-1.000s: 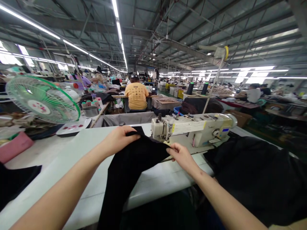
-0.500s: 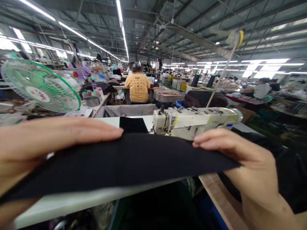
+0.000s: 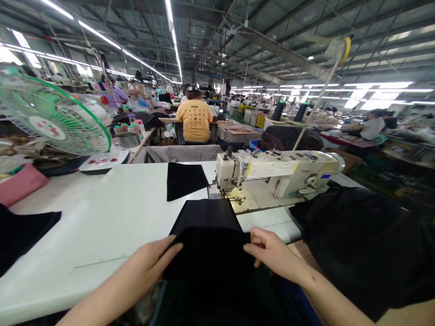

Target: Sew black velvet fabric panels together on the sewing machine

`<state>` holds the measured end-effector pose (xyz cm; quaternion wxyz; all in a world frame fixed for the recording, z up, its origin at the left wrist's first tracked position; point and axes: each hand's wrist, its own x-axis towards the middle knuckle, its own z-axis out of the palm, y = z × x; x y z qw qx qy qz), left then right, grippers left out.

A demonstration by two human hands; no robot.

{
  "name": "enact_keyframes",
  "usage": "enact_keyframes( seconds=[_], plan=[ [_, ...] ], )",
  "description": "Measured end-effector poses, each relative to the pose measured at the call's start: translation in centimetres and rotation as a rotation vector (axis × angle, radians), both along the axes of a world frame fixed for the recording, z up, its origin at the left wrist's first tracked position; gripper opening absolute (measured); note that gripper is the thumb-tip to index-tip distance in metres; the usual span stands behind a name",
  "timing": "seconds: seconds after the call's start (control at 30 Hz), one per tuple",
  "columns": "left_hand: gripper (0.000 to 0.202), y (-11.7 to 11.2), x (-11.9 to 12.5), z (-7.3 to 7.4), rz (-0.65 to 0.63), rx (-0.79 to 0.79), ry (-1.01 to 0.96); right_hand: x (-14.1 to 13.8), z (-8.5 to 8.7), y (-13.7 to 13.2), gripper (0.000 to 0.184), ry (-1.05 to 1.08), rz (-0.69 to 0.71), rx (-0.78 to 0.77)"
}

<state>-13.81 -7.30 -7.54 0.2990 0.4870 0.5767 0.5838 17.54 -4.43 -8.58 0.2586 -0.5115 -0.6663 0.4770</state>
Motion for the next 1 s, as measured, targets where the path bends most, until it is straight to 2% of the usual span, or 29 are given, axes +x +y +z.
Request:
enact_keyframes(
  seconds=[0.03,0.1,0.2,0.27,0.33,0.43,0.5,0.63,0.7,0.83,0.9,1.0],
  plan=[
    [0.018,1.9,-0.2,0.4,-0.066,-0.053,0.102,-0.5,-0.8,1.5,0.012,-0.032,-0.057,0.076],
    [0.020,5.6,-0.1,0.6,-0.177,-0.174,0.436,-1.6,-2.3,4.6,0.016,-0.113,-0.165,0.238],
    [0.028,10.0,0.6,-0.3,-0.171,-0.284,0.935,-3.4,-3.8,8.6,0.010,-0.170,-0.282,0.356],
    [0.021,12.2,0.8,-1.4,-0.136,-0.302,1.026,-4.5,-4.5,10.4,0.008,-0.194,-0.335,0.384],
    [0.011,13.7,0.9,-2.3,-0.140,-0.324,1.018,-5.4,-5.2,11.6,0.010,-0.212,-0.370,0.383],
    [0.009,15.0,0.9,-3.2,-0.164,-0.369,0.961,-6.2,-5.8,12.3,0.012,-0.201,-0.383,0.369],
    [0.011,14.9,0.9,-3.4,-0.178,-0.376,0.908,-6.2,-5.9,12.2,0.010,-0.155,-0.369,0.369],
    [0.009,12.5,1.1,-3.1,-0.168,-0.310,0.782,-4.6,-5.3,10.0,0.009,-0.001,-0.343,0.376],
    [0.012,10.5,1.1,-2.7,-0.193,-0.258,0.564,-3.4,-5.0,8.2,0.019,0.093,-0.327,0.365],
    [0.022,7.3,1.6,-1.4,-0.259,-0.173,-0.133,-1.4,-4.2,5.2,0.024,0.313,-0.349,0.323],
    [0.022,6.5,2.1,-0.8,-0.237,-0.158,-0.276,-1.1,-3.7,4.5,0.025,0.340,-0.421,0.340],
    [0.025,6.0,2.9,0.1,-0.175,-0.118,-0.338,-1.0,-2.9,4.1,0.031,0.328,-0.497,0.371]
  ],
)
